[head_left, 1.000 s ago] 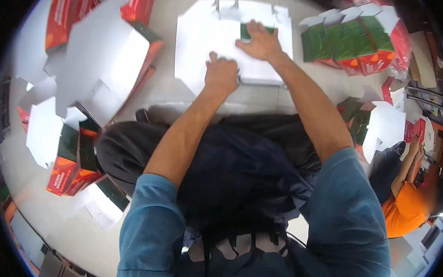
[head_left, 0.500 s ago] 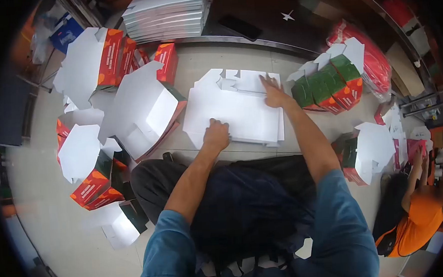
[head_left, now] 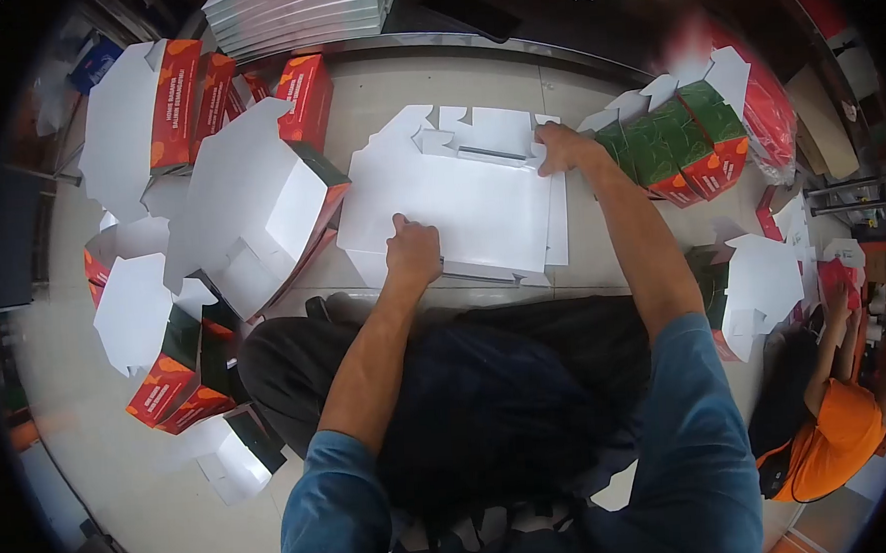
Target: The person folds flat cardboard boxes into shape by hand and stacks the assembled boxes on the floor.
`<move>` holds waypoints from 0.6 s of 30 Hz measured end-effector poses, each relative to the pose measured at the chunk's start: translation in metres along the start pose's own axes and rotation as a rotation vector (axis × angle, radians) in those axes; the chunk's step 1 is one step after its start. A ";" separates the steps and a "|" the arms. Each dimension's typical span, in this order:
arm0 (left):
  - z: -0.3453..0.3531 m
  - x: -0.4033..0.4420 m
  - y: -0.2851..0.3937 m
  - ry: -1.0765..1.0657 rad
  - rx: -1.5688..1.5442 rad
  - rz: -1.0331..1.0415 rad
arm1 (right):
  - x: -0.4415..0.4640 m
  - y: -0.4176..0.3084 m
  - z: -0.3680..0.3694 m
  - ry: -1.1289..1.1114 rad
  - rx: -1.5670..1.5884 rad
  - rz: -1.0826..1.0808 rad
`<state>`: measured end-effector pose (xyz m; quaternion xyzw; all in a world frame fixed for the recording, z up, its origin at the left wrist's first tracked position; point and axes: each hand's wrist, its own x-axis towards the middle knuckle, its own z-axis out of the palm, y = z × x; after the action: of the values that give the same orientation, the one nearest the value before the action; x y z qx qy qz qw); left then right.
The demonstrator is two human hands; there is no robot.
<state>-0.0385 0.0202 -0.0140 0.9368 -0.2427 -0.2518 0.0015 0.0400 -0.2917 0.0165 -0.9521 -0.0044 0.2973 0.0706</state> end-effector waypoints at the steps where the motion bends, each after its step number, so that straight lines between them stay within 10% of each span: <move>1: -0.001 0.000 0.000 -0.009 0.000 -0.001 | -0.001 0.002 0.001 0.002 0.077 0.008; 11: 0.003 0.000 0.002 0.046 0.001 -0.018 | -0.012 -0.002 0.027 0.202 0.112 -0.108; 18: 0.001 -0.002 0.001 0.043 0.008 0.003 | -0.034 -0.032 0.102 0.833 -0.125 -0.066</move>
<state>-0.0411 0.0203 -0.0132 0.9416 -0.2451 -0.2308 0.0035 -0.0447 -0.2483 -0.0422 -0.9928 -0.0241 -0.1164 0.0178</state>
